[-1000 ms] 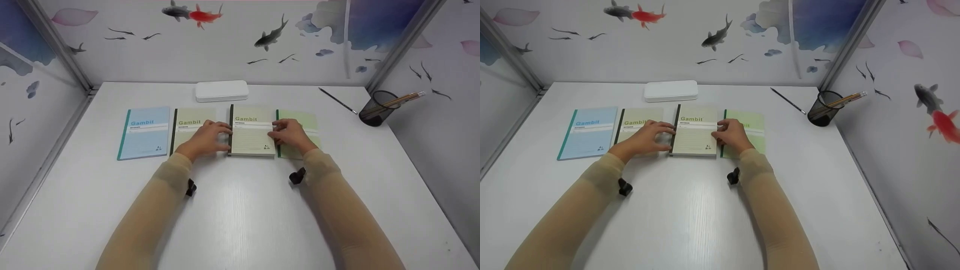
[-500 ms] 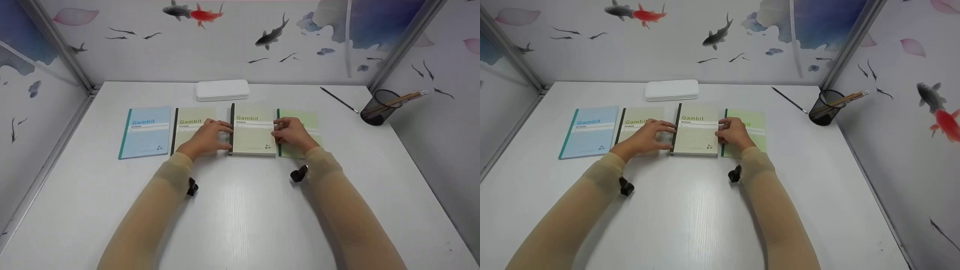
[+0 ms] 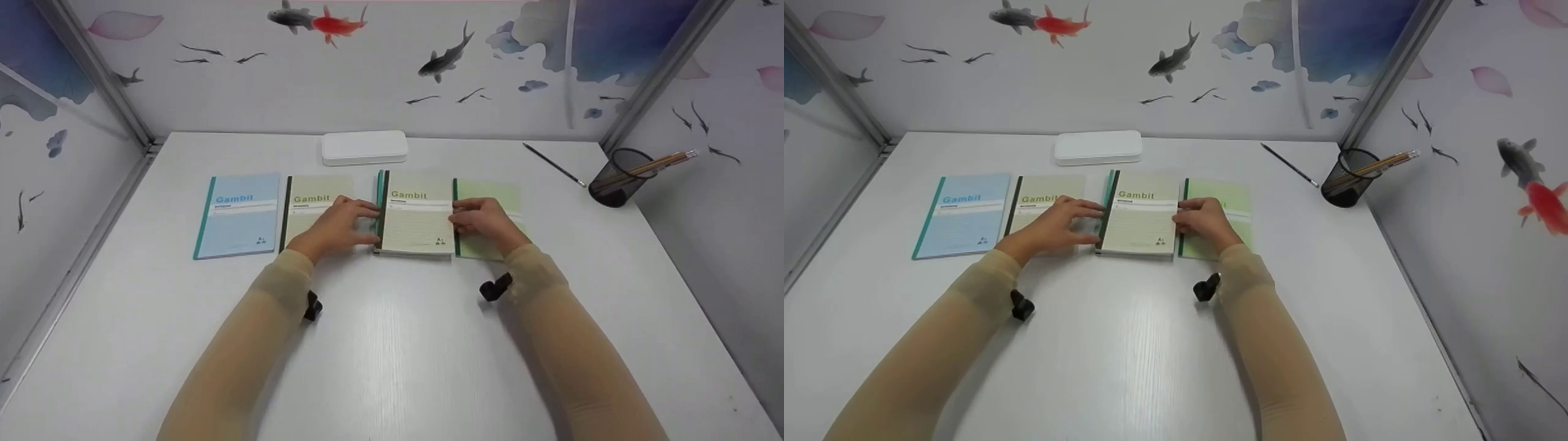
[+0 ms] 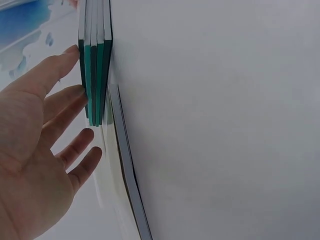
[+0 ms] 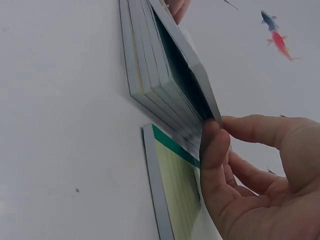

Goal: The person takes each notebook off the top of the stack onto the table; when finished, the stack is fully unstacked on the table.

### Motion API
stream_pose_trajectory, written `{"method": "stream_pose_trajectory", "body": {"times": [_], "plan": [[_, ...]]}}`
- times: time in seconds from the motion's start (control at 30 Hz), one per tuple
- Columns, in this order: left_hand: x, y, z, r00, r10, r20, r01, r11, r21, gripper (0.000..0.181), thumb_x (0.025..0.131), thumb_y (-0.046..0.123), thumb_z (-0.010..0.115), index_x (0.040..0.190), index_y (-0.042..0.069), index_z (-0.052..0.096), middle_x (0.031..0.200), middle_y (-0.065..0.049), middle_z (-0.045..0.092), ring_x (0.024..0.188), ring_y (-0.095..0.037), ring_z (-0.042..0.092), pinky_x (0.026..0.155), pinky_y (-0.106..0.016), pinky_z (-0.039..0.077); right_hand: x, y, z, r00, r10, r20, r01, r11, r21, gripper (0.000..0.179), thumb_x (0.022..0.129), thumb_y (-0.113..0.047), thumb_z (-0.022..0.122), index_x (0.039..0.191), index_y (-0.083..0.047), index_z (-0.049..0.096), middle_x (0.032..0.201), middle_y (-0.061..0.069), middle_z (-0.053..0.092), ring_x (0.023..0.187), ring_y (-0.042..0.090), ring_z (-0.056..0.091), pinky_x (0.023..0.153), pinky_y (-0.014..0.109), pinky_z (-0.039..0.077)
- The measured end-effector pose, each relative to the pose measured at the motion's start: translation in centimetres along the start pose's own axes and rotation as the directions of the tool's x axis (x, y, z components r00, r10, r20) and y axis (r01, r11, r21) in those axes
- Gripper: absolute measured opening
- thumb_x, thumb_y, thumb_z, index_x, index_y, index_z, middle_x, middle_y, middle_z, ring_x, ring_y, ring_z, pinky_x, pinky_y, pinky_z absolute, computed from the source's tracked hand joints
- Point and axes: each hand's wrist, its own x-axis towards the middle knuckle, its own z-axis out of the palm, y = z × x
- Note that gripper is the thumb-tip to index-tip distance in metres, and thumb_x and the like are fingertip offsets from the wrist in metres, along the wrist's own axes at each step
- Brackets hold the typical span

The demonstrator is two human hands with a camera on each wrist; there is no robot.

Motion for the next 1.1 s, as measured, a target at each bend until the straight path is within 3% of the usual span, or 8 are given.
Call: {"method": "stream_pose_trajectory", "body": {"times": [0.3,0.6,0.83,1.1], "plan": [[0.1,-0.2,0.2,1.0,-0.014,0.011,0.014,1.0,-0.003,0.056,0.091,0.034,0.08,0.141,0.016,0.065,0.155,0.008,0.051,0.143,-0.022,0.036,0.122,-0.042,0.035,-1.2,1.1,-0.8,0.994,-0.103,0.018,0.103,0.994,0.031,0.053,0.096,-0.014,0.069,0.146,-0.007,0.053,0.126,0.02,0.066,0.08,0.014,0.071,0.073,0.028,0.061],[0.2,0.0,0.0,0.999,-0.034,0.027,0.033,0.999,0.028,0.056,0.09,0.037,0.08,0.141,0.019,0.065,0.155,0.009,0.051,0.145,-0.023,0.035,0.123,-0.043,0.034,-1.3,2.6,-2.4,0.99,-0.136,-0.027,0.137,0.989,0.055,0.05,0.094,-0.018,0.07,0.143,-0.013,0.057,0.103,0.009,0.076,0.076,0.014,0.072,0.067,0.029,0.062],[0.2,0.1,0.0,0.999,-0.038,0.036,0.037,0.999,0.018,0.056,0.091,0.035,0.08,0.142,0.017,0.064,0.155,0.007,0.051,0.146,-0.024,0.035,0.124,-0.043,0.032,-2.0,3.6,-4.5,0.995,-0.1,-0.029,0.103,0.99,0.099,0.055,0.097,-0.021,0.069,0.149,-0.015,0.051,0.103,0.0,0.077,0.08,0.012,0.073,0.071,0.026,0.061],[0.1,0.3,0.0,0.997,-0.061,0.04,0.061,0.998,0.013,0.056,0.091,0.035,0.079,0.143,0.019,0.063,0.155,0.009,0.05,0.145,-0.021,0.035,0.124,-0.042,0.032,-3.4,4.9,-8.7,0.998,-0.056,-0.025,0.059,0.989,0.135,0.057,0.101,-0.02,0.064,0.154,-0.015,0.043,0.105,-0.006,0.073,0.087,0.01,0.073,0.078,0.025,0.06]]}}
